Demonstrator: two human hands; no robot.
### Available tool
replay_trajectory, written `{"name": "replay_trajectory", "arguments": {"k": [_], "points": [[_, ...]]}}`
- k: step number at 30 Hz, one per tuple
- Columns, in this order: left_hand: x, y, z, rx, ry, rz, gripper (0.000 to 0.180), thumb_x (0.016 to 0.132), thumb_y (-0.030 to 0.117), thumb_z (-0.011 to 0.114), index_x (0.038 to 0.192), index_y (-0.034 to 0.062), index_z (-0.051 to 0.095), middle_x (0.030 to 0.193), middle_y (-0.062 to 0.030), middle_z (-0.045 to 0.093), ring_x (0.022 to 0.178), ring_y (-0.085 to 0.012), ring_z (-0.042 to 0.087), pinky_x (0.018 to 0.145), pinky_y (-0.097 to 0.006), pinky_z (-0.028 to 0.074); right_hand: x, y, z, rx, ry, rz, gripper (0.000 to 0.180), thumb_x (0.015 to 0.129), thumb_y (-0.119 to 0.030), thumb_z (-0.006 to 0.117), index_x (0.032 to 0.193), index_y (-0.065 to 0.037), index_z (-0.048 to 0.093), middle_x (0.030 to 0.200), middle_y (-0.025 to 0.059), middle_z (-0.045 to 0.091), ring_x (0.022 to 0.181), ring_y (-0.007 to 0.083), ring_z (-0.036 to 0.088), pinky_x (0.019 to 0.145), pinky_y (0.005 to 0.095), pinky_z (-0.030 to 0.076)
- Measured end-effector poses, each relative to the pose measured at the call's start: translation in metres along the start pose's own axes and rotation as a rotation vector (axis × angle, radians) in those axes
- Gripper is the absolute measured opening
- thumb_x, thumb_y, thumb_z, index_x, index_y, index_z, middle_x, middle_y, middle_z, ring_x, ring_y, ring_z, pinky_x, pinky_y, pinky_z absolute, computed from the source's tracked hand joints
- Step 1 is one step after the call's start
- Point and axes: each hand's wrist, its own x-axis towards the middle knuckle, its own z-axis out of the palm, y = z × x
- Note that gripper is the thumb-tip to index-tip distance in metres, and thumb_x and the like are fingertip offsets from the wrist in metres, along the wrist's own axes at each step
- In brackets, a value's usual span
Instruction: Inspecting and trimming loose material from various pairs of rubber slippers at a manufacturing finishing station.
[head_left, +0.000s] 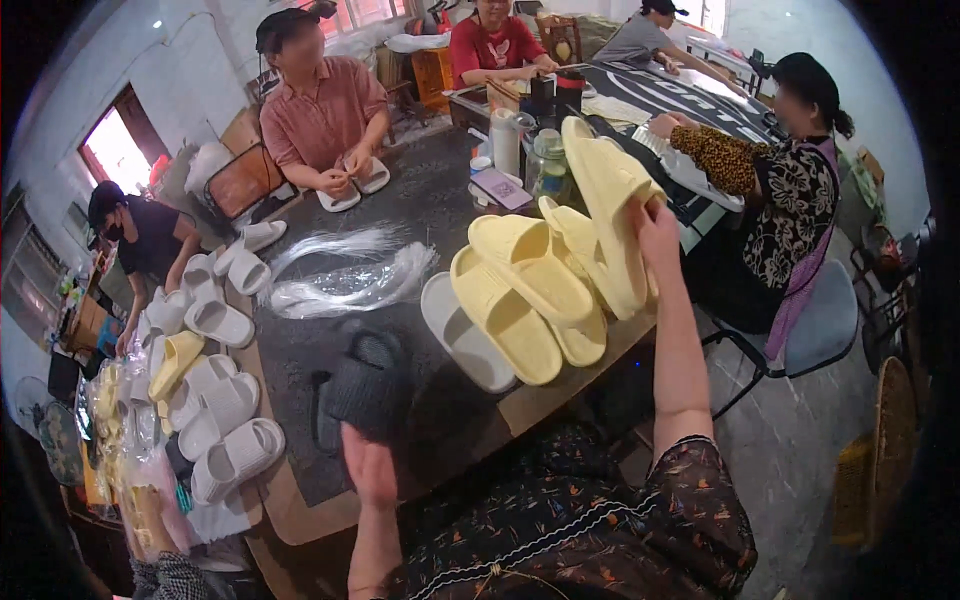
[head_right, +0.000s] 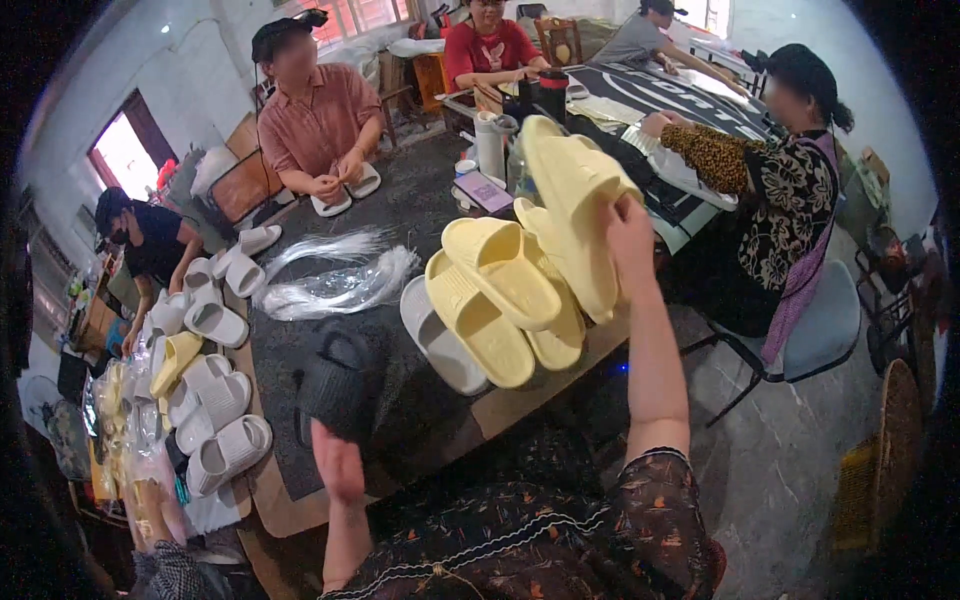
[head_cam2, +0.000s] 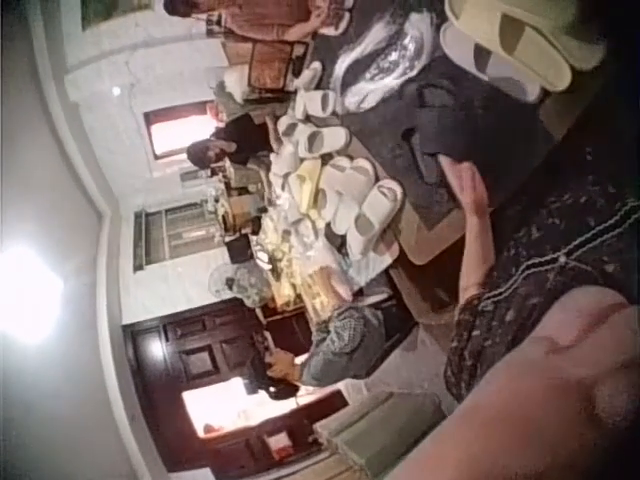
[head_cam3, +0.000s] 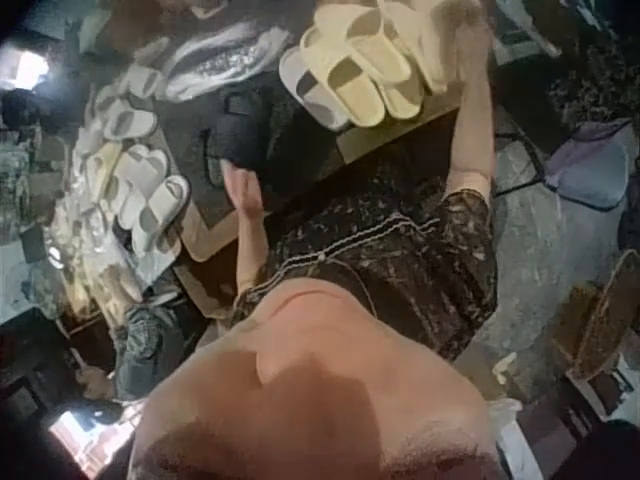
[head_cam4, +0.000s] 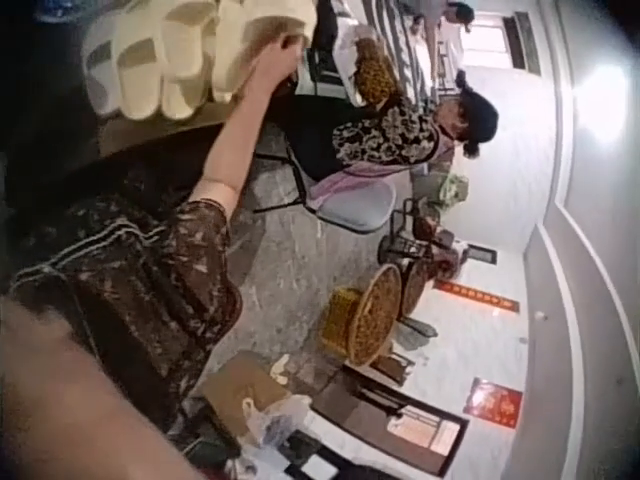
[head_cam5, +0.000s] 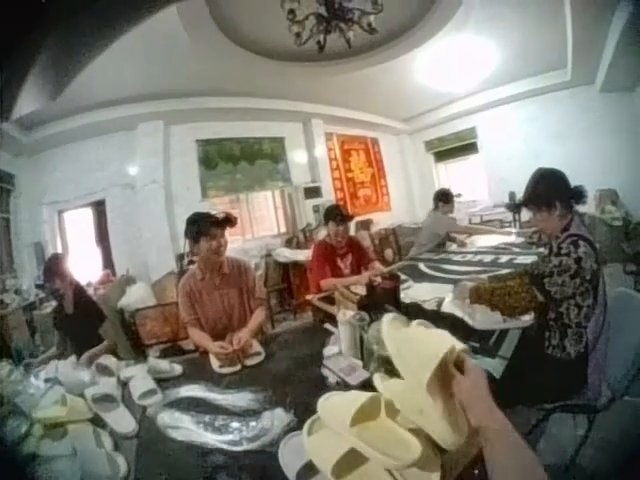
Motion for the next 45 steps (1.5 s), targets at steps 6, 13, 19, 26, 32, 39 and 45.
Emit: {"name": "replay_trajectory", "arguments": {"k": [6, 13, 19, 26, 32, 39, 45], "points": [[-0.001, -0.013, 0.003, 0.126, -0.005, -0.473, 0.076, 0.090, 0.024, 0.057, 0.146, 0.0016, 0.011, 0.152, -0.0125, 0.013, 0.139, -0.0255, 0.014, 0.113, -0.038, 0.012, 0.066, 0.111, -0.003, -0.506, -0.138, 0.072, 0.032, 0.083, -0.028, 0.055, 0.092, 0.002, 0.062, 0.081, 0.0234, 0.062, 0.075, 0.0301, 0.062, 0.066, 0.0363, 0.047], [-0.003, -0.017, -0.020, 0.673, -0.306, -0.465, 0.076, 0.079, 0.019, 0.072, 0.140, 0.0005, 0.030, 0.129, -0.0180, 0.050, 0.119, -0.0258, 0.050, 0.100, -0.037, 0.039, 0.089, 0.206, -0.026, -0.163, -0.298, 0.357, 0.031, 0.085, -0.018, 0.051, 0.109, -0.003, 0.063, 0.086, 0.0097, 0.065, 0.077, 0.0230, 0.060, 0.071, 0.0357, 0.048], [-0.002, 0.018, -0.019, 0.774, -0.273, -0.404, 0.068, 0.077, 0.014, 0.071, 0.135, 0.0017, 0.039, 0.120, -0.0132, 0.058, 0.111, -0.0231, 0.055, 0.097, -0.034, 0.040, 0.083, 0.171, -0.005, -0.287, -0.458, 0.378, 0.037, 0.086, -0.018, 0.058, 0.118, 0.001, 0.057, 0.102, 0.0104, 0.065, 0.089, 0.0183, 0.061, 0.075, 0.0330, 0.049], [0.023, 0.038, -0.058, 1.125, 0.034, -0.165, 0.056, 0.073, 0.008, 0.068, 0.126, 0.0032, 0.050, 0.119, -0.0160, 0.056, 0.108, -0.0288, 0.055, 0.094, -0.036, 0.042, 0.047, 0.169, -0.041, -0.090, -0.266, 0.388, 0.038, 0.086, -0.018, 0.059, 0.117, 0.004, 0.055, 0.099, 0.0099, 0.064, 0.086, 0.0165, 0.059, 0.076, 0.0277, 0.047], [0.058, 0.021, -0.112, 1.585, 0.020, -0.118, 0.061, 0.077, 0.015, 0.068, 0.130, 0.0010, 0.042, 0.130, -0.0210, 0.045, 0.121, -0.0373, 0.042, 0.100, -0.041, 0.036, -0.086, -0.035, 0.005, -0.079, -0.006, -0.339, 0.017, 0.088, -0.005, 0.055, 0.103, 0.001, 0.057, 0.093, 0.0055, 0.058, 0.079, 0.0105, 0.053, 0.069, 0.0231, 0.043], [0.068, -0.007, -0.111, 1.688, -0.009, -0.214, 0.056, 0.075, 0.013, 0.068, 0.126, 0.0085, 0.048, 0.115, -0.0175, 0.055, 0.105, -0.0353, 0.053, 0.089, -0.043, 0.044, -0.237, -0.072, 0.092, -0.176, -1.277, -0.235, 0.071, 0.074, -0.037, 0.073, 0.129, -0.006, 0.043, 0.095, 0.0096, 0.060, 0.079, 0.0202, 0.060, 0.070, 0.0321, 0.050], [0.022, 0.002, -0.093, 1.590, 0.128, -0.284, 0.056, 0.075, 0.010, 0.067, 0.127, 0.0118, 0.047, 0.094, -0.0164, 0.058, 0.090, -0.0343, 0.057, 0.077, -0.043, 0.046, -0.261, -0.047, 0.157, -0.229, -0.987, -0.364, 0.075, 0.074, -0.030, 0.070, 0.135, -0.007, 0.032, 0.110, 0.0180, 0.049, 0.096, 0.0383, 0.052, 0.082, 0.0445, 0.045]]}}
